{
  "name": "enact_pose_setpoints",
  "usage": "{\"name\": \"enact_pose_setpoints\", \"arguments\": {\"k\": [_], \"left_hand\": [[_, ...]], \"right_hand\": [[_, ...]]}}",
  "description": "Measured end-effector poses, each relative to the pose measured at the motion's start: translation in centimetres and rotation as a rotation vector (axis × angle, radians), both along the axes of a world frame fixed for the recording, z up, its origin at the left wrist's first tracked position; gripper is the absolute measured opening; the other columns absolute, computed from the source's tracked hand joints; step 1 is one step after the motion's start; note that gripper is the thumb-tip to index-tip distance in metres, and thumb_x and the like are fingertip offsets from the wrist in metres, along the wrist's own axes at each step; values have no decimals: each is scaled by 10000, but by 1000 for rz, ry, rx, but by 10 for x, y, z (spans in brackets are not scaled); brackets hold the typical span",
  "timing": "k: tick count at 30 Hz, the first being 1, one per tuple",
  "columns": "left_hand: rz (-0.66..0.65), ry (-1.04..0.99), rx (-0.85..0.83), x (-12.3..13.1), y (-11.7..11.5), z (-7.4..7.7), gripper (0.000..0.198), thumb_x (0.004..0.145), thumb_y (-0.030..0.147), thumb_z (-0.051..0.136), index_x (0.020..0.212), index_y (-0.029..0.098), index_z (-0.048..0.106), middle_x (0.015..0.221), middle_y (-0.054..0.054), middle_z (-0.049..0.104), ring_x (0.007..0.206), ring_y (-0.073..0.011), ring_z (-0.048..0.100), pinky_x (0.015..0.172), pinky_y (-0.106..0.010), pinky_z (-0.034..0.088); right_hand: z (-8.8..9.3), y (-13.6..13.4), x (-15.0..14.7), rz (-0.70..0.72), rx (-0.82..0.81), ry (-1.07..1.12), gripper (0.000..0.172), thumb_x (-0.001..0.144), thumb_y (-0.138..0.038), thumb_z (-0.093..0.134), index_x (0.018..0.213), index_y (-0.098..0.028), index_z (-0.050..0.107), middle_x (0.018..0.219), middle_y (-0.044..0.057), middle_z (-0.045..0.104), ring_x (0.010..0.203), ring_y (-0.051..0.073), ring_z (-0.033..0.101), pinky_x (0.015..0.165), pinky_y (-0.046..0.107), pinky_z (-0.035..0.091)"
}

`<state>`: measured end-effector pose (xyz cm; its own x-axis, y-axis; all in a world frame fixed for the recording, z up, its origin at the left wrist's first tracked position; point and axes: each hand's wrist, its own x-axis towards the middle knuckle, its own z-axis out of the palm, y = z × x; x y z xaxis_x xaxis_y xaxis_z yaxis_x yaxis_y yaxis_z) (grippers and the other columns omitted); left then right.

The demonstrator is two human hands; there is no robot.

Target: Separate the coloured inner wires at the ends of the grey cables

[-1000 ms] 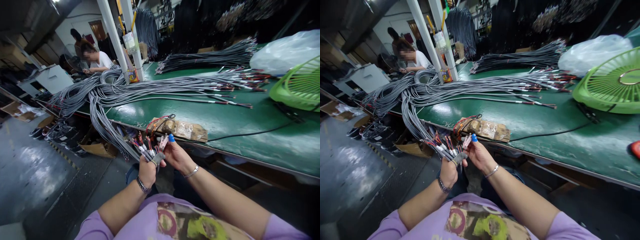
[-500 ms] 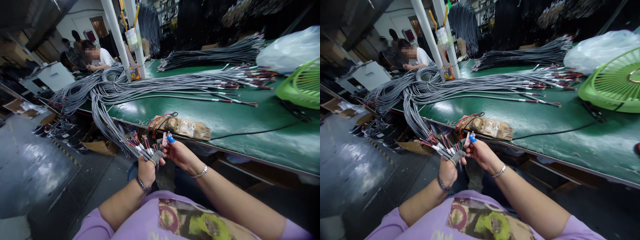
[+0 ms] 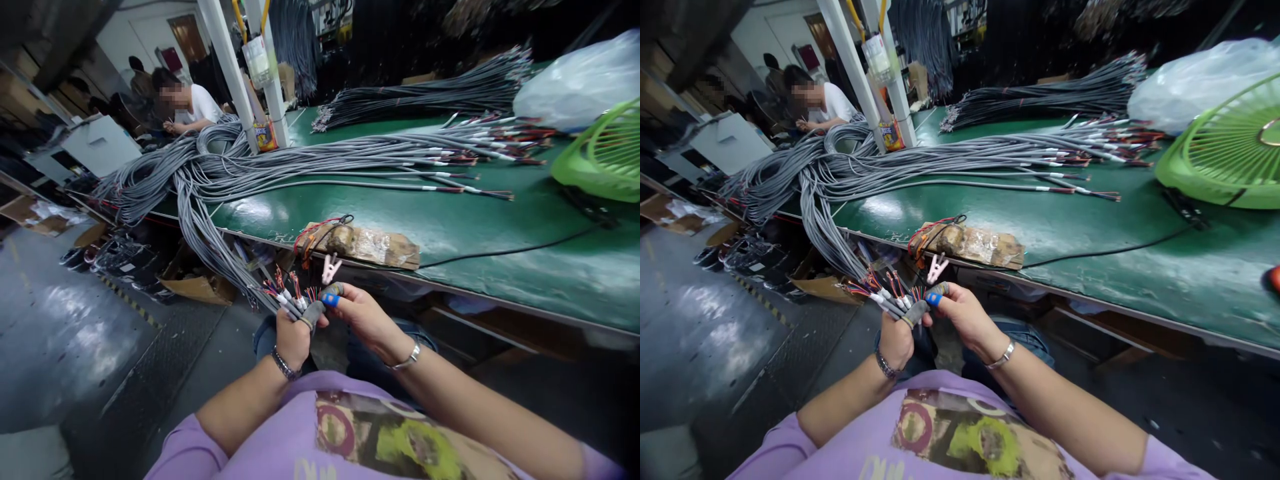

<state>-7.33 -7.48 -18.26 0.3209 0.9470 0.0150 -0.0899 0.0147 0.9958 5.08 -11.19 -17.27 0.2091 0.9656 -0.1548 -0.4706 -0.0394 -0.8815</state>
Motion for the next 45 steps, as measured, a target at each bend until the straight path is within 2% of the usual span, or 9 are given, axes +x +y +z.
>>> {"name": "enact_pose_setpoints", "arguments": {"k": [4, 8, 14, 21, 23, 28, 32, 38, 45], "left_hand": [[40, -50, -19, 2, 0, 8, 279, 701, 316, 694, 482, 157, 625, 458, -8, 589, 467, -111, 525, 530, -243, 438], [92, -98, -48, 6, 2, 21, 241, 673, 289, 691, 481, 161, 621, 462, -12, 594, 464, -114, 534, 521, -243, 434], [106, -121, -50, 13, 6, 28, 212, 667, 256, 685, 488, 156, 631, 458, -4, 586, 475, -108, 541, 556, -244, 438], [100, -108, -92, 15, 8, 24, 173, 668, 266, 684, 542, 151, 665, 460, -4, 594, 471, -106, 534, 524, -236, 406], [95, -107, -83, 15, 8, 24, 195, 666, 269, 684, 514, 152, 649, 463, -7, 596, 478, -107, 539, 542, -240, 415], [85, -113, -61, 17, 7, 24, 247, 672, 278, 685, 470, 155, 615, 455, -9, 586, 475, -109, 539, 557, -246, 427], [87, -102, -55, 19, 8, 20, 253, 680, 260, 684, 460, 156, 615, 453, -6, 584, 469, -107, 530, 544, -244, 421], [73, -87, -51, 20, 7, 18, 271, 685, 251, 691, 445, 152, 610, 440, -7, 579, 468, -105, 528, 521, -233, 409], [29, -95, -72, 7, 2, 11, 229, 691, 284, 707, 517, 144, 661, 486, -23, 627, 473, -112, 552, 529, -237, 434]], "right_hand": [[-6, 0, 0, 54, 6, 128, 259, 687, -371, 737, 629, -175, 576, 522, -27, 548, 519, 100, 478, 549, 244, 360], [-10, 11, 14, 1, -54, 313, 331, 737, -513, 662, 737, -183, 644, 670, 2, 607, 558, 96, 514, 593, 253, 456], [-5, 33, 26, 17, -13, 274, 382, 732, -547, 656, 826, -177, 670, 686, 12, 608, 577, 107, 513, 583, 252, 454], [-10, 34, 15, -324, 90, 3, 416, 680, -585, 684, 597, -190, 582, 546, -15, 506, 515, 101, 410, 525, 243, 369], [-10, 33, 14, -295, 74, 29, 453, 686, -641, 637, 628, -192, 607, 566, -3, 530, 523, 109, 427, 532, 253, 386], [-1, 37, 13, -45, -22, 401, 419, 721, -612, 629, 736, -194, 648, 667, 12, 610, 604, 128, 526, 608, 276, 457], [2, 42, 11, -128, -15, 483, 322, 720, -514, 693, 723, -195, 647, 647, -10, 614, 581, 111, 514, 589, 250, 445], [-2, 43, 8, -153, 5, 540, 329, 708, -513, 705, 718, -193, 630, 670, -6, 623, 595, 116, 532, 567, 240, 455], [-12, 26, 12, -164, -135, 495, 382, 740, -560, 644, 651, -191, 605, 657, 22, 613, 595, 121, 550, 567, 241, 468]]}}
